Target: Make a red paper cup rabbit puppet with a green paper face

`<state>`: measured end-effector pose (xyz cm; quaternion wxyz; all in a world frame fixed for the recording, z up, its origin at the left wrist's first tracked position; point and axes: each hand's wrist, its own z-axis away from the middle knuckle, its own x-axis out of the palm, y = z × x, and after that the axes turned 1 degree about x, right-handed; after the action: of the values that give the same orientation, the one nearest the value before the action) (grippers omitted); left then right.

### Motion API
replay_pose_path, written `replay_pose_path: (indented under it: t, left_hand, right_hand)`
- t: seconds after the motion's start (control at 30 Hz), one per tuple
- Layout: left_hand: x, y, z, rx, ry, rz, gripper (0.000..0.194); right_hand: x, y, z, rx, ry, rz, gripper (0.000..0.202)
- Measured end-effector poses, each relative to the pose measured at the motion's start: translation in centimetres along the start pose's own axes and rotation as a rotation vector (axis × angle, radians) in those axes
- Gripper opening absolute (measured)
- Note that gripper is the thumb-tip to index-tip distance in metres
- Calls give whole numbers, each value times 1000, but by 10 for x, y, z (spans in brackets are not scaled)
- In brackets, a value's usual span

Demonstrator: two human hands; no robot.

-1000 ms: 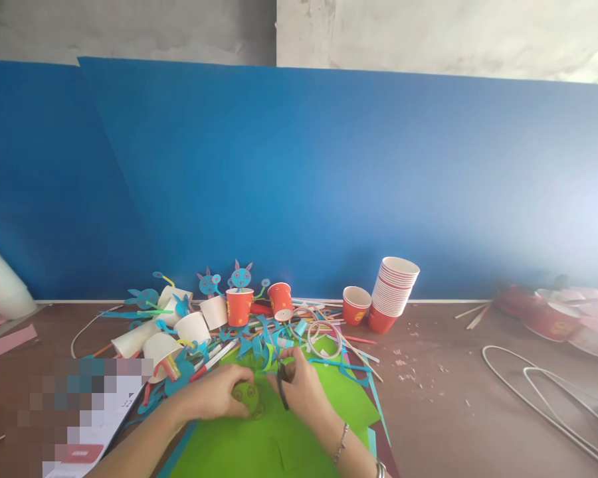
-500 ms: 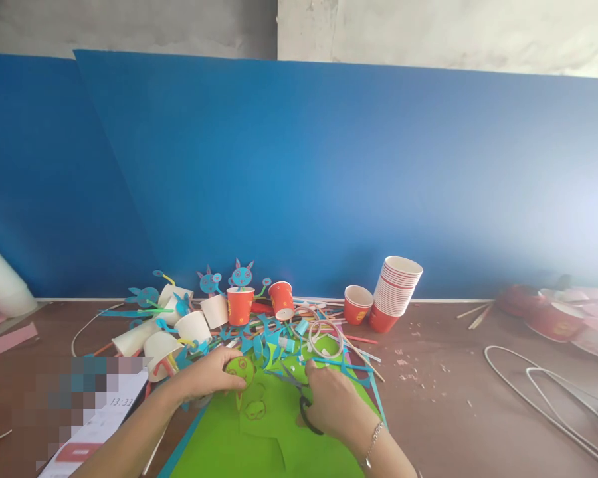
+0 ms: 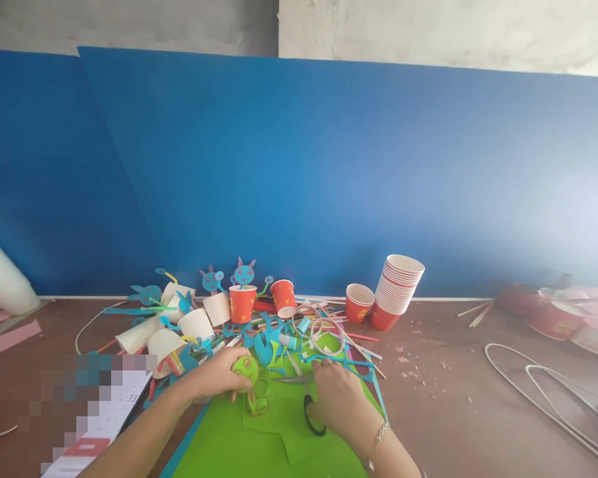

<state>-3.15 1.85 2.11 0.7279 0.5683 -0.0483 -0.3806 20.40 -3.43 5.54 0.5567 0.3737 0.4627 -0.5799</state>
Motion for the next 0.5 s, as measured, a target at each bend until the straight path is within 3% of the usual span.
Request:
replay_pose_path:
  t: [0.2,0.27,0.37,0.5]
  left_hand:
    - [-4,-1,0,10,13,-14,19]
    - [-4,0,1,14,26,-22,19]
    - [-3,4,3,10,47,-34,22]
    - [-2,8,6,0,66,-42,24]
  right_hand:
    - [13,-20,-4,-40,220,163,26]
    - [22,-28,-7,-170,244,106,23]
    - [41,-38,-12,-512,268,54,22]
    - [63,-45,-19,-589,368,102,13]
